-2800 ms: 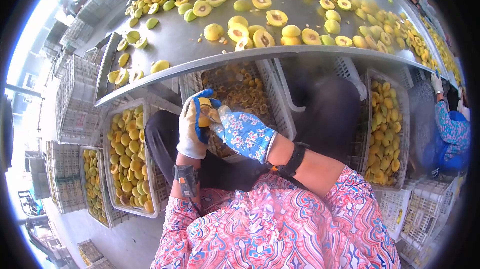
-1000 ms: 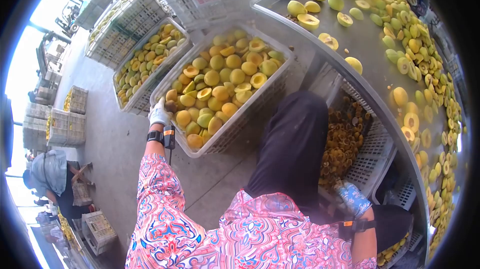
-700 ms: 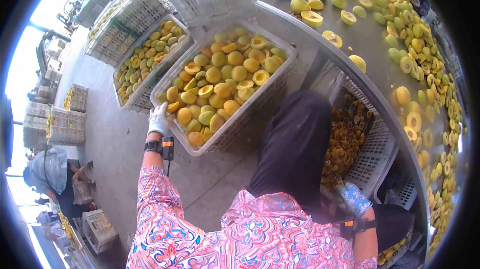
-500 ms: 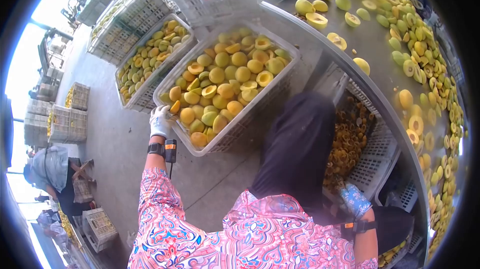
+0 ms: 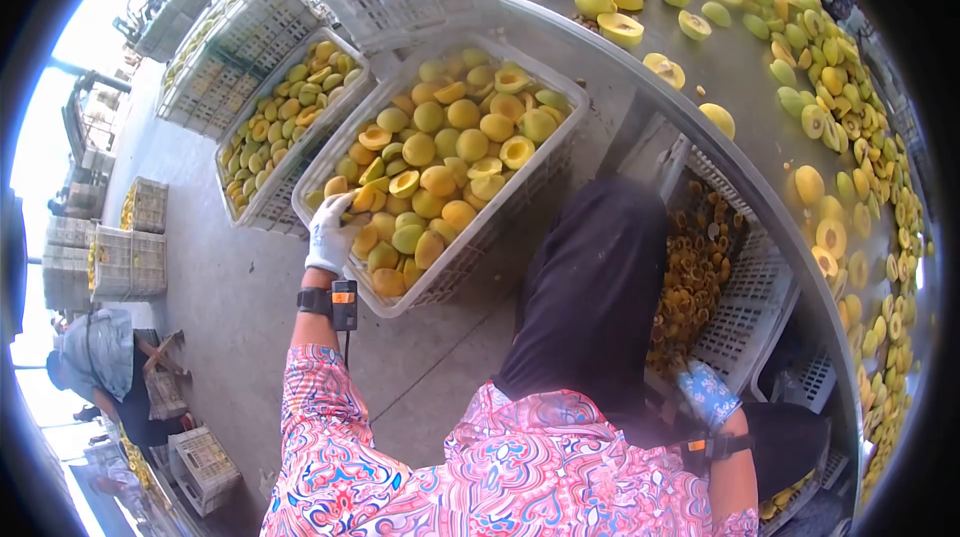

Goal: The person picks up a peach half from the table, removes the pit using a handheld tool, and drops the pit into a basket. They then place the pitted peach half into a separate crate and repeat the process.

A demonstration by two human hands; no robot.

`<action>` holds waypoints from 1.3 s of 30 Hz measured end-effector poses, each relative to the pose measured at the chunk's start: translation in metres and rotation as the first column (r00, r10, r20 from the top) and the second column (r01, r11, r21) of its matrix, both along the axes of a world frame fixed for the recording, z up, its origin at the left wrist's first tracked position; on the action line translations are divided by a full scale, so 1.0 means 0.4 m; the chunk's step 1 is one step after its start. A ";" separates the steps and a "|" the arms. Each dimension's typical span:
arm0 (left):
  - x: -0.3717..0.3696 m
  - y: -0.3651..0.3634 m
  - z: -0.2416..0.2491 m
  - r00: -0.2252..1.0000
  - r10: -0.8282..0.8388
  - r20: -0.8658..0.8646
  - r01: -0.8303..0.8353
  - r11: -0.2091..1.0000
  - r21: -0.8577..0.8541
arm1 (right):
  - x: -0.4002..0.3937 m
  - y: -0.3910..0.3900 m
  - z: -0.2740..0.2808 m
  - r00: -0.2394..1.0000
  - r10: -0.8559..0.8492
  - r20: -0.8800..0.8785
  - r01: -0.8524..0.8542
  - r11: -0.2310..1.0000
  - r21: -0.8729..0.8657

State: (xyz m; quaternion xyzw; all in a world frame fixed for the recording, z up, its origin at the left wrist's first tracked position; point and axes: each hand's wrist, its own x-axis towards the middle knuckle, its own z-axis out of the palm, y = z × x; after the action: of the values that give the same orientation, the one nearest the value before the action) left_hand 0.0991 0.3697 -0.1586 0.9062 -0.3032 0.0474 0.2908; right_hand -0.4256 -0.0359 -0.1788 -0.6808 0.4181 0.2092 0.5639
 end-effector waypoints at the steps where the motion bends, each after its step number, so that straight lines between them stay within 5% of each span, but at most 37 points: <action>1: -0.007 -0.023 0.009 0.997 -0.075 -0.028 0.076 0.997 0.023 | 0.008 0.006 0.014 1.000 -0.005 -0.021 0.005 1.000 0.000; 3: -0.017 -0.057 0.017 0.967 -0.168 -0.190 0.199 0.968 0.154 | 0.033 0.021 0.056 0.997 -0.017 -0.072 0.017 1.000 0.006; 5: -0.011 -0.073 -0.036 0.960 -0.224 -0.168 0.256 0.946 0.198 | 0.068 0.037 0.105 0.990 -0.030 -0.140 0.031 1.000 0.003; 8: -0.015 -0.133 -0.018 0.983 -0.163 0.080 0.112 0.891 0.441 | 0.082 0.045 0.124 0.976 -0.053 -0.213 0.057 0.998 0.016; 12: -0.005 -0.163 -0.074 0.972 -0.141 0.191 0.031 0.874 0.485 | 0.074 0.040 0.101 0.972 -0.083 -0.221 0.100 0.993 0.066; 19: 0.067 -0.083 -0.019 0.929 -0.218 -0.300 0.308 0.904 0.296 | 0.114 0.059 0.164 0.965 -0.056 -0.255 0.058 0.998 -0.003; 23: 0.003 -0.129 0.002 0.956 0.017 -0.292 0.032 0.986 0.164 | 0.079 0.042 0.107 0.973 0.031 -0.228 -0.045 0.997 -0.058; 26: 0.003 -0.135 -0.051 0.992 0.011 -0.123 0.009 0.987 0.163 | 0.088 0.040 0.118 0.966 0.070 -0.248 -0.094 0.992 -0.083; 32: 0.038 -0.115 -0.025 0.972 -0.150 -0.181 0.197 0.939 0.282 | 0.071 0.028 0.098 0.973 0.023 -0.229 -0.030 0.999 -0.026; 35: 0.036 -0.114 -0.020 0.981 -0.135 -0.139 0.169 0.947 0.273 | 0.079 0.029 0.100 0.975 -0.004 -0.222 0.000 1.000 -0.014; 39: 0.025 -0.139 -0.018 0.972 0.086 -0.221 -0.027 0.966 0.256 | 0.076 0.026 0.104 0.979 0.000 -0.206 -0.002 1.000 -0.012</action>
State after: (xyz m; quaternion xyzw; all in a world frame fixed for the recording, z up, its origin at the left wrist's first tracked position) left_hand 0.1090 0.3141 -0.1660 0.9434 -0.2450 -0.0881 0.2055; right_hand -0.3953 -0.0254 -0.1372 -0.6592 0.4751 0.2762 0.5132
